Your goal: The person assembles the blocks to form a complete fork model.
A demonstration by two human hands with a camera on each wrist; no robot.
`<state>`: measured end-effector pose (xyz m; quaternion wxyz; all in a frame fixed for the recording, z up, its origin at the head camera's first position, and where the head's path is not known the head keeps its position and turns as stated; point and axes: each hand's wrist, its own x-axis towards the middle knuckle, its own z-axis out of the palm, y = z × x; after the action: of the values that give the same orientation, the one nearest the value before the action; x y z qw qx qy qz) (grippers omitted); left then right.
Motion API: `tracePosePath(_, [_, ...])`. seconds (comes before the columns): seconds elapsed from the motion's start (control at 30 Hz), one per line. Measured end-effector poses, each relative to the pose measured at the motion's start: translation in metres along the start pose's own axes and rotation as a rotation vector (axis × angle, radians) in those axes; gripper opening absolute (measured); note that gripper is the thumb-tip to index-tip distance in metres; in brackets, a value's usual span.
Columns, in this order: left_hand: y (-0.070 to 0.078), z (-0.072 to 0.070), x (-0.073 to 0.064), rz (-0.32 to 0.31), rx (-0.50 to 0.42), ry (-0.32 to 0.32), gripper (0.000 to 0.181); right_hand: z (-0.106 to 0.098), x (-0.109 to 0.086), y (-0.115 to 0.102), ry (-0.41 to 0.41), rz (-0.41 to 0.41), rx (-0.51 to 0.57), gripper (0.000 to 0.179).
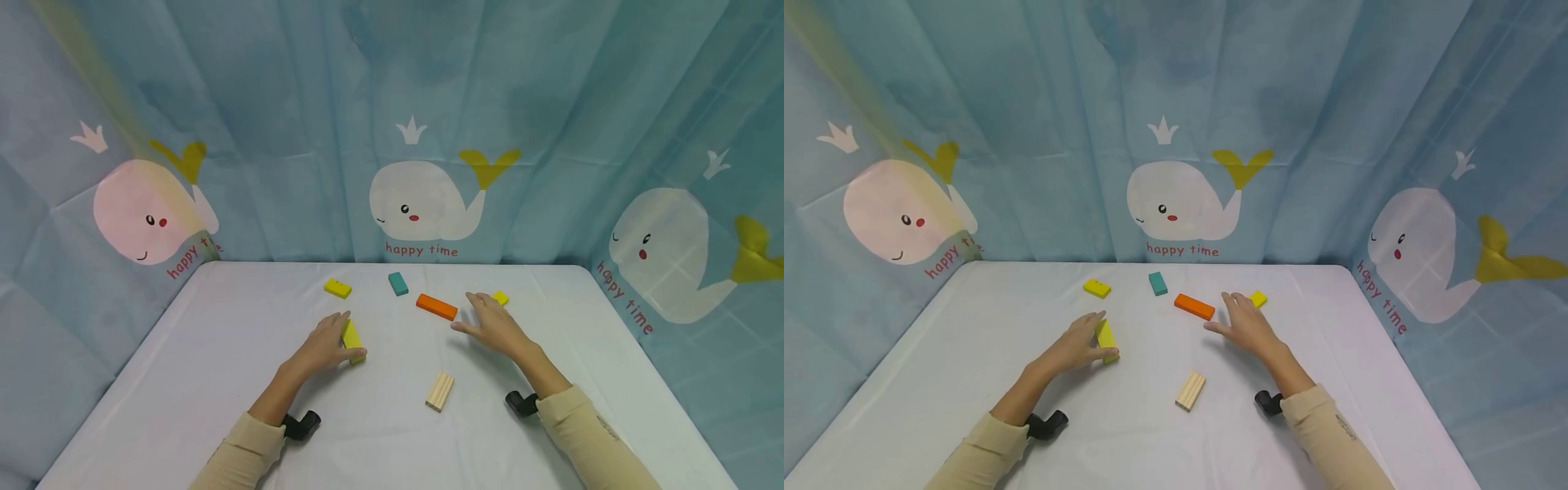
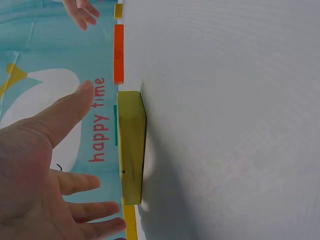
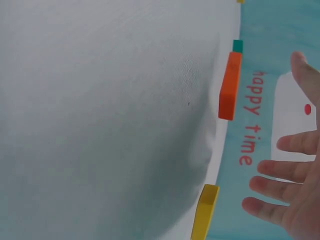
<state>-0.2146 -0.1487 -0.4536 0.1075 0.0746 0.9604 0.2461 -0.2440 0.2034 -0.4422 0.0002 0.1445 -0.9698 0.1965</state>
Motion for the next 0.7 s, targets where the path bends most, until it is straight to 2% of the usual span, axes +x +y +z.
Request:
tracePosePath(0.23, [0.001, 0.0, -0.001, 0.024, -0.009, 0.007, 0.093, 0.003, 0.008, -0.004, -0.016, -0.01, 0.01, 0.084])
tracePosePath(0.7, [0.002, 0.001, 0.001, 0.011, -0.02, -0.006, 0.092, 0.009, 0.026, -0.009, -0.053, 0.003, -0.007, 0.08])
